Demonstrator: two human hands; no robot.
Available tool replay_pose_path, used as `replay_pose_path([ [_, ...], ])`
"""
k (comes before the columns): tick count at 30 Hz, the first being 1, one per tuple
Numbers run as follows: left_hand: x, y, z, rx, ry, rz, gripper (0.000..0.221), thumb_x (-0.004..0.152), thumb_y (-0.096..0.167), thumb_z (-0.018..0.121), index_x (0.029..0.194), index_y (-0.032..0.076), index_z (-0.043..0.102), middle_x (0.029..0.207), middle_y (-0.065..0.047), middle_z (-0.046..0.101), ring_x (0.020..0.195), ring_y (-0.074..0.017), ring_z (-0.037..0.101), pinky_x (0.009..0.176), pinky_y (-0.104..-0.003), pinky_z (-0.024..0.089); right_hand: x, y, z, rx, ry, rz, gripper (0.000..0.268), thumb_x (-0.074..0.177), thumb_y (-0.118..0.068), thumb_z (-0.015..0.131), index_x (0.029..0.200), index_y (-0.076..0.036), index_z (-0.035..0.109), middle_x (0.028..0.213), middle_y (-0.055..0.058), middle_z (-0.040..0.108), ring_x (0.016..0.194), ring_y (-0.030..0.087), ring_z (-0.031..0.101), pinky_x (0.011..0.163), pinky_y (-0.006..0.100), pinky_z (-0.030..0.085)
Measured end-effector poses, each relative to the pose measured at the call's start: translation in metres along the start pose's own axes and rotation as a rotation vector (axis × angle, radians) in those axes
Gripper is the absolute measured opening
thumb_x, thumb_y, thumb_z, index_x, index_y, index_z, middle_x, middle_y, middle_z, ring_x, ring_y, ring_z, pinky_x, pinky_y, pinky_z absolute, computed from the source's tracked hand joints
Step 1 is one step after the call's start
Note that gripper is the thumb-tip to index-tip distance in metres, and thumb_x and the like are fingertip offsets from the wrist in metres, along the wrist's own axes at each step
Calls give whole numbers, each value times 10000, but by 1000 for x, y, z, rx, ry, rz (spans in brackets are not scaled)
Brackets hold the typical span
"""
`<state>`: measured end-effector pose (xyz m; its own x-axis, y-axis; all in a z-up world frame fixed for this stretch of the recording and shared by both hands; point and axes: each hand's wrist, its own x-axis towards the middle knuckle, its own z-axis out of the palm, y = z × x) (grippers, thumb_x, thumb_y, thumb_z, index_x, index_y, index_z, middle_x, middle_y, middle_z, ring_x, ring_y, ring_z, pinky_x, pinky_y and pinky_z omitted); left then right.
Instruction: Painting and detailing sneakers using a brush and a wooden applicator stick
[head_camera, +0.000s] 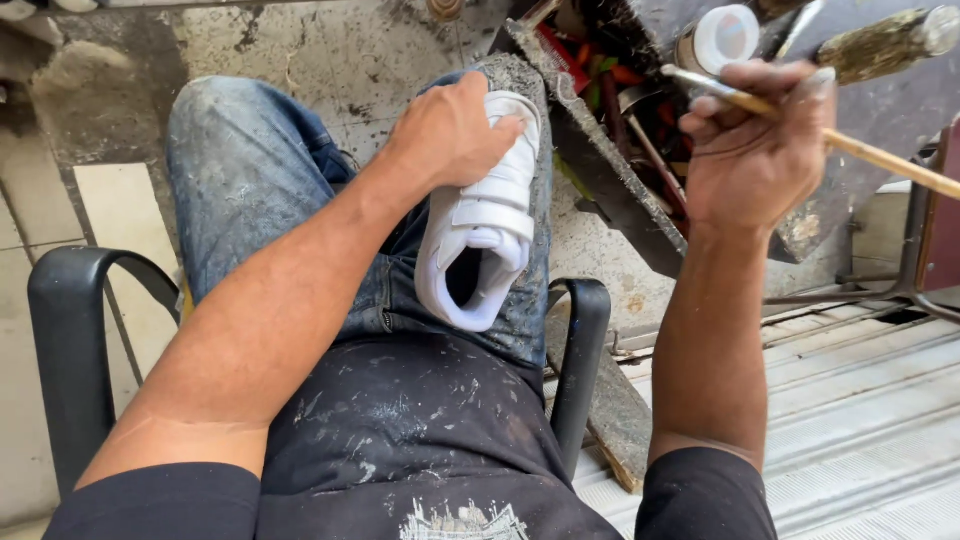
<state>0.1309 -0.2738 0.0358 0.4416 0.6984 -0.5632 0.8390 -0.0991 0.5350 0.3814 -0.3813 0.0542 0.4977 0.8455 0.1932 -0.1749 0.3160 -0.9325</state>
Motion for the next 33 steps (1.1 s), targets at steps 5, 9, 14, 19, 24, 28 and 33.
replay_pose_path([
  [5,13,-5,2,12,-33,10,642,999,567,508,1369,43,466,1382,-254,570,1239,-439,550,983,-562,443,-32,26,26,-17,-87,-13,88,977,64,616,1009,-13,587,1042,246,663,775,295,700,685,386,665],
  [9,9,-2,-4,-18,-45,10,564,988,521,515,1325,68,501,1353,-228,593,1228,-402,559,967,-534,457,-44,41,50,-175,-127,-142,206,960,173,651,1023,-8,577,1012,215,654,788,283,708,695,357,676],
  [14,20,-7,1,-16,-21,11,529,919,507,522,1236,85,551,1291,-243,626,1188,-443,570,933,-530,461,-45,58,56,-196,-164,-180,200,951,178,670,1010,8,582,1008,220,665,860,280,712,740,342,676],
  [19,23,-8,1,-4,-10,4,528,882,495,497,1212,90,574,1274,-251,636,1177,-449,577,930,-518,463,-43,76,53,-186,-167,-166,222,927,178,680,979,-16,584,998,215,668,878,274,699,725,341,644],
  [24,24,-6,0,7,-28,-12,542,864,491,496,1238,105,569,1283,-241,633,1190,-444,572,938,-515,464,-42,83,52,-297,-182,-224,243,897,160,715,967,-48,611,1005,169,675,969,266,706,877,348,612],
  [28,26,-8,2,14,-14,11,515,864,486,506,1198,100,577,1255,-247,648,1164,-448,587,923,-517,465,-40,84,54,-285,-177,-220,236,894,156,725,950,-47,617,1005,174,683,970,259,702,840,346,640],
  [33,20,-3,-4,11,-43,-21,529,858,481,493,1229,111,567,1293,-224,634,1189,-433,575,924,-516,467,-37,83,56,-327,-187,-265,256,871,169,718,918,-58,611,994,163,700,945,252,688,892,355,608],
])
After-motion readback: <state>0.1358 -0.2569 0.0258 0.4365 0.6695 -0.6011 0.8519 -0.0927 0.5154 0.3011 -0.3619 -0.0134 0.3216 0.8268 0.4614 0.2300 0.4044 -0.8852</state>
